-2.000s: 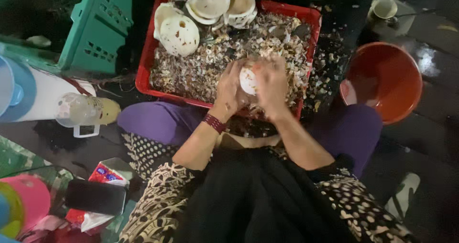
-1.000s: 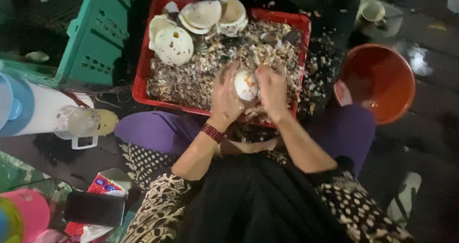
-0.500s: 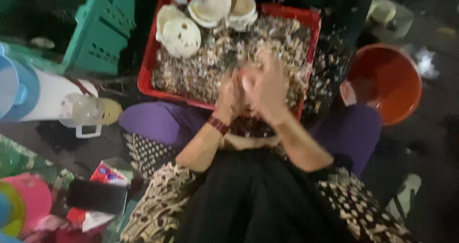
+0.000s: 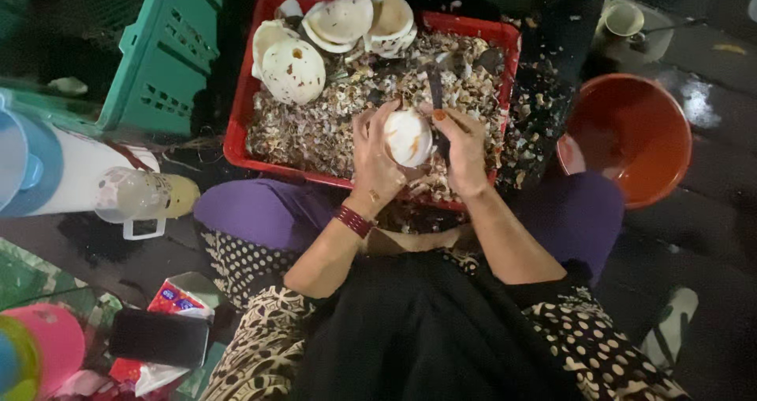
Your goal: The person sits on the floor and uses a knife to scrape and clean the outer layer of coconut shell halves, working one shell at a time over a red tray filled with debris. Cleaned shells are set aside in a pile, and a cup on the tray collects small pieces.
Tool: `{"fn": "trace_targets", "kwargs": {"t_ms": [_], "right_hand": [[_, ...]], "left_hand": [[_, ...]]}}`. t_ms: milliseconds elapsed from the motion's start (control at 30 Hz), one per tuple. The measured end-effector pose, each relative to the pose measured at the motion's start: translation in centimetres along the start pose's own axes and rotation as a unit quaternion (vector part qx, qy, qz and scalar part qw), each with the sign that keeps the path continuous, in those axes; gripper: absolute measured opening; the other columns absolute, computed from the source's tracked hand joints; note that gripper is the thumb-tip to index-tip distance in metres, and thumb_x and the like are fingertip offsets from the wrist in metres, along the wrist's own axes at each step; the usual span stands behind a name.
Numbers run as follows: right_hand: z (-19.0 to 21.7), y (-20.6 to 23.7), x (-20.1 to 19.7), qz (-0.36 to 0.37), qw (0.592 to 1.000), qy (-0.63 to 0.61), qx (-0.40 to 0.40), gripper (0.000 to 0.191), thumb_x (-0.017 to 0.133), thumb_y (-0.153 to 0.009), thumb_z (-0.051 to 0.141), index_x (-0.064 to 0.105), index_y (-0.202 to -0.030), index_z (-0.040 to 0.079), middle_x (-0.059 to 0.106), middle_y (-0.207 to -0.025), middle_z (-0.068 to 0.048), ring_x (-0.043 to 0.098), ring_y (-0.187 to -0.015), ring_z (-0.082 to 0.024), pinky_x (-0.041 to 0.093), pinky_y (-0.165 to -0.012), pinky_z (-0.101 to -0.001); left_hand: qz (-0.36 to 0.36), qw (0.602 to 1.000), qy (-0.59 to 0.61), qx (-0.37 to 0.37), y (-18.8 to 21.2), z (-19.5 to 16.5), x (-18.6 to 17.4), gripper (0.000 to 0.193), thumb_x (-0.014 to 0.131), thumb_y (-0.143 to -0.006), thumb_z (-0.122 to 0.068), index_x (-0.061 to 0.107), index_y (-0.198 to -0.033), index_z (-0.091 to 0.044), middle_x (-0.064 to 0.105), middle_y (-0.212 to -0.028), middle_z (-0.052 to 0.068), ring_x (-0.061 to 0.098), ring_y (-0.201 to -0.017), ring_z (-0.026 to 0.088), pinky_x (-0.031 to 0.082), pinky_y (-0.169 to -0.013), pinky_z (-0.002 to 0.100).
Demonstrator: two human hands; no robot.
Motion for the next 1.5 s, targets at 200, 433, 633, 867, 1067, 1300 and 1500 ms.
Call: {"fn": "trace_targets", "kwargs": {"t_ms": [200, 433, 633, 867, 1067, 1300, 1500], "right_hand": [[4.3, 2.6, 3.4, -0.049, 0.852, 0.463, -0.240, 0.016, 0.066, -0.100, 0.016, 0.079, -0.094, 0.008, 0.067, -0.115, -0.021, 0.067, -0.102, -0.027, 0.059, -0.075, -0.0252], [3.6, 3.2, 4.1, -0.072, 0.843, 0.433, -0.311, 0.021, 0.069, -0.096, 0.021, 0.079, -0.113, 0.011, 0.069, -0.106, -0.016, 0.066, -0.096, -0.026, 0.054, -0.078, -0.0294], [-1.7, 0.3, 0.2, -0.080, 0.996, 0.037, 0.024, 0.032, 0.068, -0.098, 0.022, 0.076, -0.117, -0.001, 0.075, -0.110, -0.009, 0.067, -0.098, -0.017, 0.053, -0.087, -0.0280], [1.3, 0.1, -0.5, -0.039, 0.992, 0.118, 0.030, 0.029, 0.062, -0.096, 0.027, 0.078, -0.108, 0.006, 0.077, -0.105, -0.005, 0.071, -0.099, -0.016, 0.056, -0.086, -0.0333], [4.0, 3.7, 3.8, -0.032, 0.854, 0.467, -0.228, 0.027, 0.061, -0.104, 0.027, 0.080, -0.113, 0.009, 0.065, -0.101, -0.014, 0.058, -0.092, -0.026, 0.054, -0.077, -0.0413], [-0.6, 1.5, 1.5, -0.129, 0.944, 0.136, 0.272, 0.020, 0.066, -0.096, 0.032, 0.067, -0.112, 0.021, 0.059, -0.119, -0.006, 0.056, -0.106, -0.021, 0.053, -0.075, -0.0511], [3.8, 2.9, 4.7, 0.003, 0.784, 0.531, -0.322, 0.024, 0.063, -0.101, 0.023, 0.080, -0.097, 0.007, 0.063, -0.117, -0.016, 0.065, -0.098, -0.031, 0.057, -0.075, -0.0420]], "left_hand": [[0.050, 0.991, -0.113, 0.053, 0.6, 2.3, 1.8, 0.096, 0.093, -0.050, -0.028, 0.053, -0.135, -0.007, 0.059, -0.128, 0.016, 0.052, -0.121, 0.042, 0.047, -0.104, 0.050], [0.011, 0.992, -0.121, 0.021, 0.6, 3.7, 1.8, 0.068, 0.079, -0.078, -0.019, 0.054, -0.139, -0.004, 0.060, -0.134, 0.020, 0.054, -0.123, 0.039, 0.045, -0.105, 0.047], [0.035, 0.996, -0.076, 0.013, 0.1, 0.1, 0.6, 0.085, 0.090, -0.055, -0.016, 0.055, -0.133, -0.009, 0.059, -0.127, 0.018, 0.054, -0.120, 0.042, 0.042, -0.105, 0.050], [0.047, 0.998, -0.007, 0.034, -0.3, 0.9, 1.1, 0.104, 0.096, -0.046, -0.019, 0.048, -0.138, -0.009, 0.049, -0.140, 0.024, 0.048, -0.129, 0.044, 0.043, -0.107, 0.051], [0.054, 0.997, -0.040, 0.033, 0.5, 3.3, 2.1, 0.088, 0.101, -0.068, -0.022, 0.049, -0.138, -0.016, 0.057, -0.138, 0.017, 0.056, -0.128, 0.034, 0.047, -0.111, 0.047], [0.060, 0.997, 0.027, -0.032, 0.3, 3.9, 2.2, 0.099, 0.094, -0.049, -0.019, 0.053, -0.137, -0.007, 0.064, -0.126, 0.017, 0.062, -0.119, 0.038, 0.052, -0.102, 0.047], [0.035, 0.996, -0.075, 0.040, 0.5, 2.8, 1.8, 0.093, 0.094, -0.058, -0.016, 0.048, -0.137, -0.004, 0.051, -0.136, 0.026, 0.054, -0.122, 0.046, 0.048, -0.106, 0.048]]}}
Point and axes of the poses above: each hand's wrist, its own y-axis away from the middle knuckle, its own x-axis out of the palm, z = x × y, the point moved 5 cm from there along -y, towards the middle knuckle
